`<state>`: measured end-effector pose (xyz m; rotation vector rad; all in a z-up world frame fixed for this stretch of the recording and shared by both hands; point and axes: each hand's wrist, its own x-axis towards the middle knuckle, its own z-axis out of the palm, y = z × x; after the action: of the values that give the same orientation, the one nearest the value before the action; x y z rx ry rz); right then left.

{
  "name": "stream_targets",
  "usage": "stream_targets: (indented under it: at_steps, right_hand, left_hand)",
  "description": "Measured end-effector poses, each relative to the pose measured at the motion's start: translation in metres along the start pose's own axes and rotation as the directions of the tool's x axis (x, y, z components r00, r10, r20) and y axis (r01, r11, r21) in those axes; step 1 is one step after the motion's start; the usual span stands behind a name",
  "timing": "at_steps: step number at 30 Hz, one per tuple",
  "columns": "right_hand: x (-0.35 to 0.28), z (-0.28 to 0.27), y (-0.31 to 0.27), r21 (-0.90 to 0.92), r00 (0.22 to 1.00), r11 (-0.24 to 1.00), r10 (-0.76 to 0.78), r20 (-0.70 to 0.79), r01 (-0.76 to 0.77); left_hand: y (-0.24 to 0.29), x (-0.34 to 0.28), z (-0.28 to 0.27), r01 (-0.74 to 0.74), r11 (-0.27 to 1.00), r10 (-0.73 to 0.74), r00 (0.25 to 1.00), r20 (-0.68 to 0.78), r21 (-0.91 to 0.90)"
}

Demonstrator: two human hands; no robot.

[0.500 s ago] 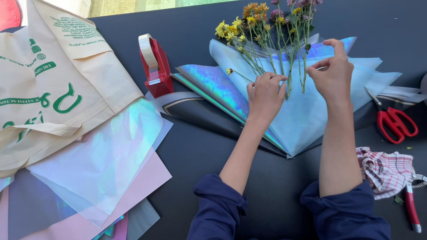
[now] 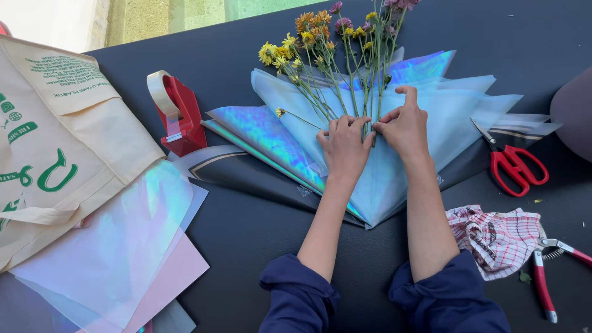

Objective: The person arranges flowers by placing them on iridescent wrapping paper, cutting the stems with shears, and wiping the stems with a cloth.

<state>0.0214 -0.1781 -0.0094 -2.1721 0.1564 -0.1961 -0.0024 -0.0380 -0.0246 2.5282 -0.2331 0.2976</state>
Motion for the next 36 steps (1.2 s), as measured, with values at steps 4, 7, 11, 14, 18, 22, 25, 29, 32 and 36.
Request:
stream_targets:
  at_steps: [4,7,11,14,18,22,25,29,32,36]
  right_hand:
    - [0.001,-0.001,-0.001,-0.005,1.000,1.000,0.025,0.014,-0.025]
    - [0.001,-0.001,-0.001,-0.011,0.999,0.999,0.034,0.015,-0.034]
    - [0.001,-0.002,-0.001,-0.044,1.000,0.999,0.013,0.010,-0.012]
    - [0.001,0.000,0.001,-0.034,1.000,0.999,-0.012,0.006,0.012]
    - [0.001,0.000,0.000,-0.030,1.000,0.999,-0.028,-0.004,0.028]
    - [0.005,0.000,0.003,-0.043,1.000,0.999,-0.022,-0.002,0.022]
    - [0.006,-0.006,-0.001,-0.033,0.999,0.999,0.011,0.032,-0.010]
    - [0.023,-0.008,0.017,-0.040,0.992,0.996,-0.079,-0.096,0.076]
    - [0.032,-0.007,0.024,-0.103,0.983,0.984,-0.153,-0.102,0.143]
    - [0.049,-0.007,0.029,-0.178,0.955,0.939,-0.296,0.023,0.295]
  left_hand:
    - [0.005,0.002,0.004,0.014,1.000,-0.014,1.000,-0.007,0.013]
    - [0.002,0.004,0.010,0.020,1.000,-0.020,1.000,-0.011,0.006]
    - [0.001,0.004,0.010,0.017,1.000,-0.017,1.000,-0.007,0.015]
    - [0.001,0.003,0.012,0.010,0.999,-0.009,1.000,-0.019,0.031]
    - [0.006,0.002,0.011,-0.026,0.995,0.031,0.998,-0.052,0.093]
    - [0.008,0.001,0.019,-0.030,0.991,0.039,0.997,-0.073,0.130]
    - [0.007,-0.002,0.026,-0.052,0.991,0.058,0.997,-0.051,0.120]
    - [0.007,-0.002,0.031,-0.084,0.988,0.090,0.995,-0.049,0.129]
    - [0.005,-0.005,0.041,-0.120,0.979,0.133,0.989,-0.069,0.167]
    - [0.001,-0.007,0.052,-0.144,0.973,0.162,0.982,-0.092,0.182]
